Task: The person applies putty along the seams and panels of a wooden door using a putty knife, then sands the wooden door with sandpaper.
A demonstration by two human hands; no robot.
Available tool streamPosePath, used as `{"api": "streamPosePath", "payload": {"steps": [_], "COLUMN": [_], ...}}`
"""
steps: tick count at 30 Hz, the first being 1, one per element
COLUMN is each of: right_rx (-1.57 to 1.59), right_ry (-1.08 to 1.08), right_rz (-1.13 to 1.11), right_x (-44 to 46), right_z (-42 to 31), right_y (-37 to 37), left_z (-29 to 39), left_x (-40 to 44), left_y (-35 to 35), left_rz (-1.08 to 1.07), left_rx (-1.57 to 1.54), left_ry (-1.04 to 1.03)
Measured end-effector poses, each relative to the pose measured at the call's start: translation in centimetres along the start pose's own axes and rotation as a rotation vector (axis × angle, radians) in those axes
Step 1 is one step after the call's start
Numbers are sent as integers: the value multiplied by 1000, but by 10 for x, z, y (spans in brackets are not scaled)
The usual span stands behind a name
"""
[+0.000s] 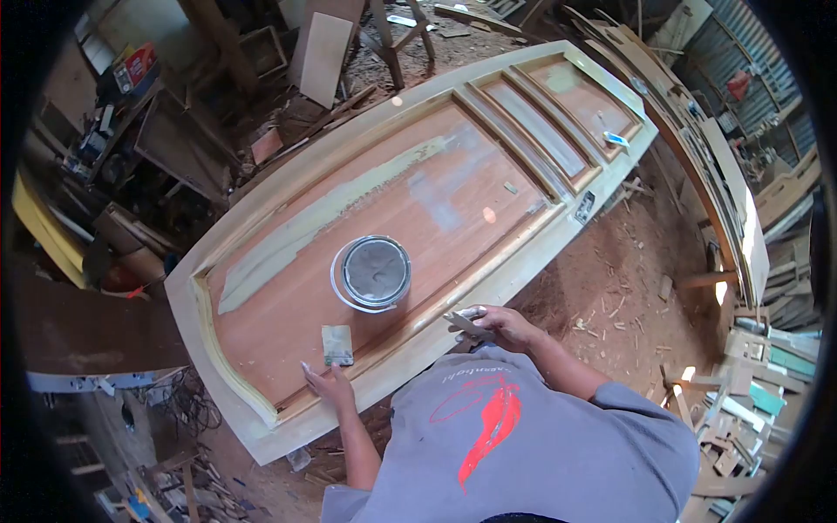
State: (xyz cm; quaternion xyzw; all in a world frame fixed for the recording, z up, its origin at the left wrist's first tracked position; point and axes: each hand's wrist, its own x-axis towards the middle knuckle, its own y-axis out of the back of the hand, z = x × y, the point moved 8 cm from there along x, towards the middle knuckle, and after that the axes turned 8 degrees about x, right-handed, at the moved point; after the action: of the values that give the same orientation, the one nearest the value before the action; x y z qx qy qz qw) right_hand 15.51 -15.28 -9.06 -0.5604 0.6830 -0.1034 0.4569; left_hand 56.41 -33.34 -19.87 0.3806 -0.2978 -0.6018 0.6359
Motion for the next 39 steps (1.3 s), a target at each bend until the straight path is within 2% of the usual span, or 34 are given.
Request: {"api": "streamPosePath", "payload": {"steps": [1, 4, 6, 7, 11, 15, 16, 19, 21, 23, 27, 32, 35, 39], "right_rx": [14, 26, 22, 20, -56, -72, -99, -157, -163, -156, -100, -29, 8, 26], "right_ry": [-16, -66, -92, -113, -83, -75, -77, -80, -70, -49, -16, 36, 113, 155], "right_rz": [-14, -45, -29, -23, -108, -55, -59, -76, -87, -82, -91, -43, -4, 83], "right_x": [-1, -2, 0, 1, 4, -3, -2, 1, -1, -3, -3, -20, -34, -45], "right_z": [-4, -25, -44, -54, -100, -154, -162, -182, -195, -202, -201, -193, -188, -181], "right_y": [5, 28, 46, 56, 106, 144, 155, 176, 180, 183, 181, 166, 168, 179], "left_z": [11, 12, 34, 55, 108, 100, 97, 111, 131, 122, 68, 27, 30, 66], "left_x": [-9, -43, -68, -87, -114, -110, -110, -109, -107, -109, -95, -77, -85, -102], "left_y": [6, -24, -40, -42, -60, -52, -45, -39, -45, -52, -34, -15, -34, -36], "left_rz": [117, 77, 8, -30, -68, -24, 56, 44, -25, -96, 24, 25, 53, 23], "left_rx": [162, 284, 379, 428, 313, 434, 489, 591, 531, 518, 566, 556, 530, 461], "left_ry": [-52, -212, -213, -204, -152, 34, 90, 130, 71, -41, -109, -90, -177, -225]}}
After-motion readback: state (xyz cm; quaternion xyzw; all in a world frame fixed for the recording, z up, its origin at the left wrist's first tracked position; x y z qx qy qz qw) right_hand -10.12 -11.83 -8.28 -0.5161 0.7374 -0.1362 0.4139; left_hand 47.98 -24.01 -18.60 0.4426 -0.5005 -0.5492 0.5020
